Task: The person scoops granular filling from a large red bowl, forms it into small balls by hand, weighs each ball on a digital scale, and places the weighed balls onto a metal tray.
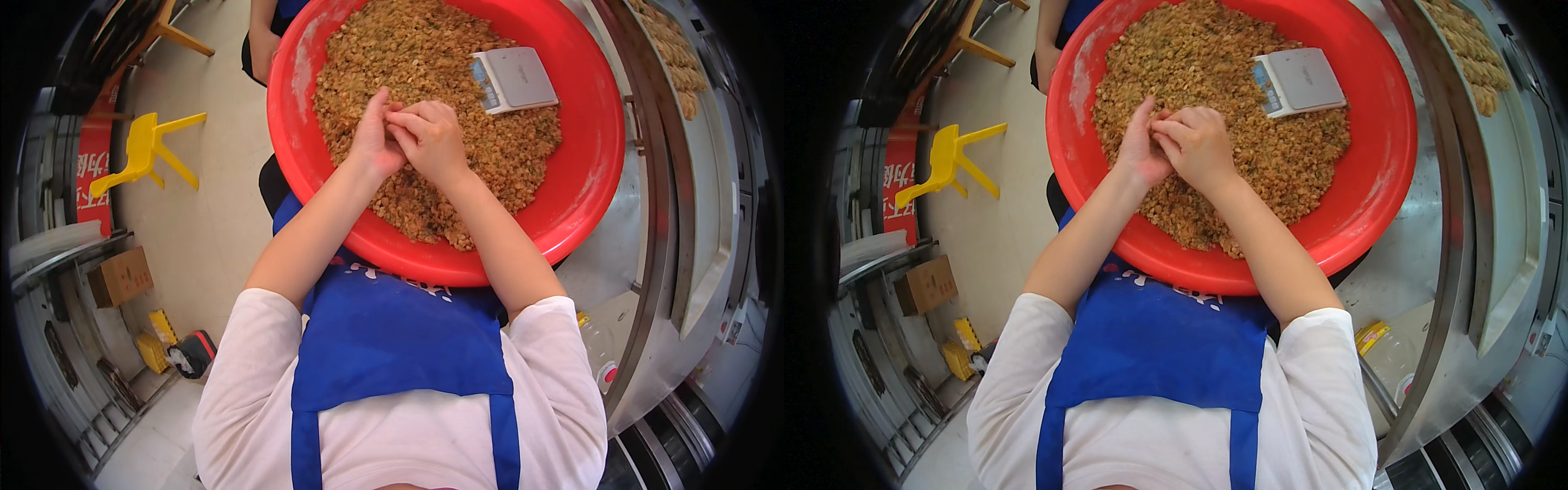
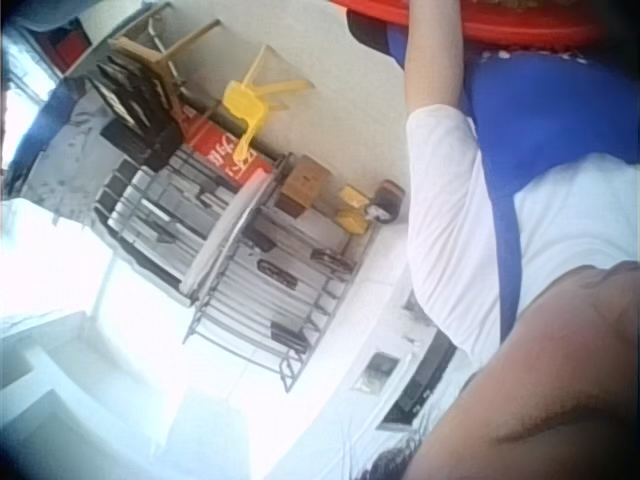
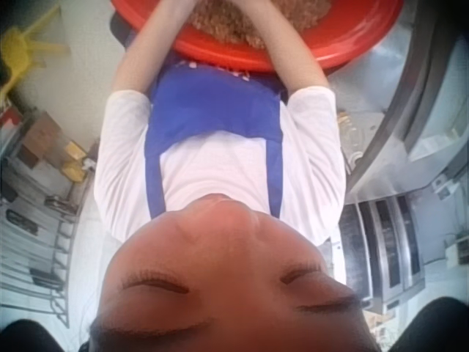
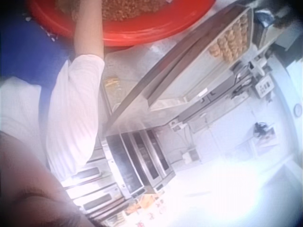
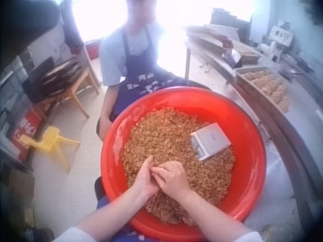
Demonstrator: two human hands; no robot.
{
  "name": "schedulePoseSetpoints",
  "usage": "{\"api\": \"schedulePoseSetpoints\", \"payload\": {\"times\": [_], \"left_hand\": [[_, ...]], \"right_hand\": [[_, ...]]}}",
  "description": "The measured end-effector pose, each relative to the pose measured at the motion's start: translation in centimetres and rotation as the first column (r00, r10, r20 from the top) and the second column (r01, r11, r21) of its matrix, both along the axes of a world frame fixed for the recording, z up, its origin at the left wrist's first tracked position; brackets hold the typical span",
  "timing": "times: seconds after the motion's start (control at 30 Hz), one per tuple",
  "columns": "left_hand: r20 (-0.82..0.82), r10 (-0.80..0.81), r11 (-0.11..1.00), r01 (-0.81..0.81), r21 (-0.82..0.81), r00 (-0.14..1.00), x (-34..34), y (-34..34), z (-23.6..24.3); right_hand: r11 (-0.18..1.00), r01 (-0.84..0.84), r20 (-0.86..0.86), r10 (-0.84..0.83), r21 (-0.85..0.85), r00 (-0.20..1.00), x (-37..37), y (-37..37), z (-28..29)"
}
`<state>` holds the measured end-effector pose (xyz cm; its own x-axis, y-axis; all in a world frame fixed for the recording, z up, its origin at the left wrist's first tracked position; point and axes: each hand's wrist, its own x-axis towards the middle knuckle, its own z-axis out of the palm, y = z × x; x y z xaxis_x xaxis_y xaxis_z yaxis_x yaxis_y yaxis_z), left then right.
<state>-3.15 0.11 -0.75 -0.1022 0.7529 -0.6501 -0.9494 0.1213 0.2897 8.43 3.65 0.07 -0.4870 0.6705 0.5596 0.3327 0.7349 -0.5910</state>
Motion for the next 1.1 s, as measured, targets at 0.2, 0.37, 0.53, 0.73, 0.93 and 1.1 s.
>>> {"api": "schedulePoseSetpoints", "payload": {"times": [0.2,0.37,0.53,0.73,0.93,1.1], "left_hand": [[-0.072,-0.034,0.999,0.031,-0.042,0.997,0.0,0.3,0.2],[-0.169,-0.122,0.990,0.108,-0.088,0.978,-0.8,0.2,-0.3],[-0.076,-0.292,0.955,0.295,0.035,0.954,1.2,0.1,2.4],[0.117,-0.502,0.828,0.436,0.353,0.857,-0.1,-0.7,0.2],[0.046,-0.377,0.906,0.358,0.227,0.925,1.3,-0.4,1.8],[0.128,-0.559,0.791,0.480,0.378,0.819,0.2,-0.9,1.3]], "right_hand": [[0.993,-0.085,-0.101,0.076,-0.086,0.992,-0.2,-0.5,2.0],[0.900,0.016,-0.218,-0.122,-0.435,0.968,1.1,1.1,1.4],[0.974,0.149,-0.204,-0.182,-0.168,0.962,0.0,1.6,-1.3],[0.953,0.116,-0.128,-0.157,-0.280,0.979,0.4,1.6,0.6],[0.989,0.132,-0.232,-0.143,-0.062,0.962,0.2,2.2,-1.3],[0.960,0.025,0.087,-0.001,-0.279,0.996,2.0,3.1,-1.1]]}}
